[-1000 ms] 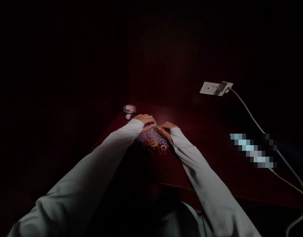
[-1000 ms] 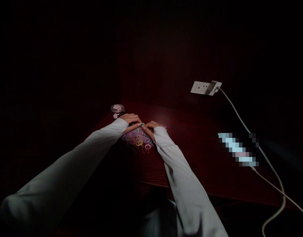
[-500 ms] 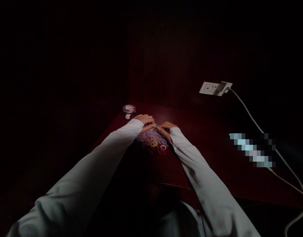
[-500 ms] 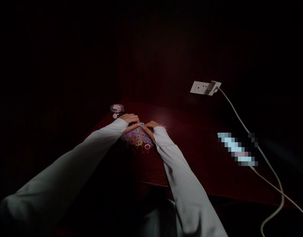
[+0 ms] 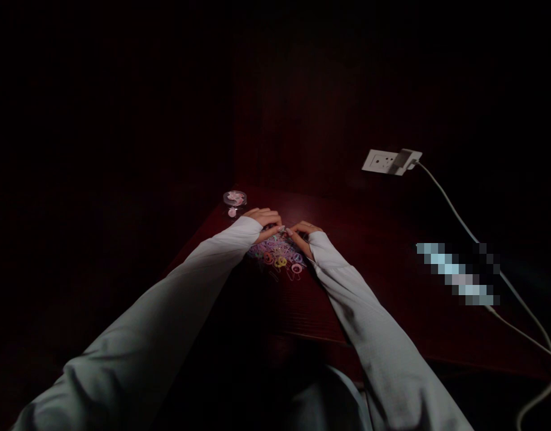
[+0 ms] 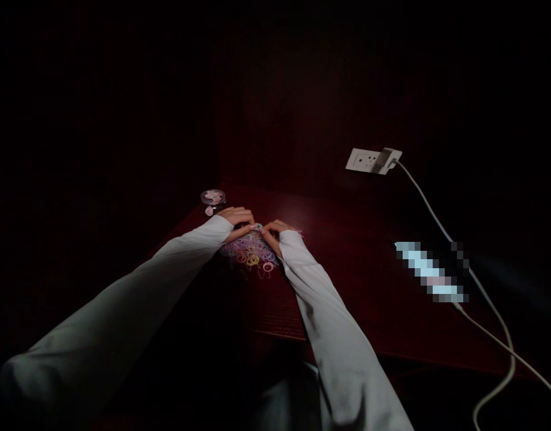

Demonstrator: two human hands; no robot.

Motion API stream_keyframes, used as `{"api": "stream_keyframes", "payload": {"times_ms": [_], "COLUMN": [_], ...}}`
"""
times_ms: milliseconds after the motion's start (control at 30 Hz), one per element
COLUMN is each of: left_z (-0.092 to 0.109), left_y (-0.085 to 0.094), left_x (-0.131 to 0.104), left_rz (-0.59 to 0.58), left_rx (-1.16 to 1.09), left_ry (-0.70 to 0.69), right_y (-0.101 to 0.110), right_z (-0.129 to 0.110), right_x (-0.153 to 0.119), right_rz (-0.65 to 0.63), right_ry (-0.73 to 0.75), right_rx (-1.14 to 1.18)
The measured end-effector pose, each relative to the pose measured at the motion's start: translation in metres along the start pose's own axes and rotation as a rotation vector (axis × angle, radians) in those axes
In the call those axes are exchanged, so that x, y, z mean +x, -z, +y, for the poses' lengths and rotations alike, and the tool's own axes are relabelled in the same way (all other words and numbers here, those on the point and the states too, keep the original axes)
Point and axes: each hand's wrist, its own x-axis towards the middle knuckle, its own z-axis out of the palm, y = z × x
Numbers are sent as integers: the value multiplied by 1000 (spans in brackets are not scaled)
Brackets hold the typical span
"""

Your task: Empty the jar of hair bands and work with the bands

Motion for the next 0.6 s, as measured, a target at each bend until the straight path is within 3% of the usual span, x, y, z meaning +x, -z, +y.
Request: {"api": "stream_keyframes", "payload": {"times_ms": [600], "left_z": [10], "left_y": [8], "left_x": [1], "left_rz": [-4], "left_rx": [9], "left_ry": [-10], "right_y": [-8], "right_z": [16], "right_x": [8], "right_rz": [40], "right_ry": [74], "right_rx": [-31]}}
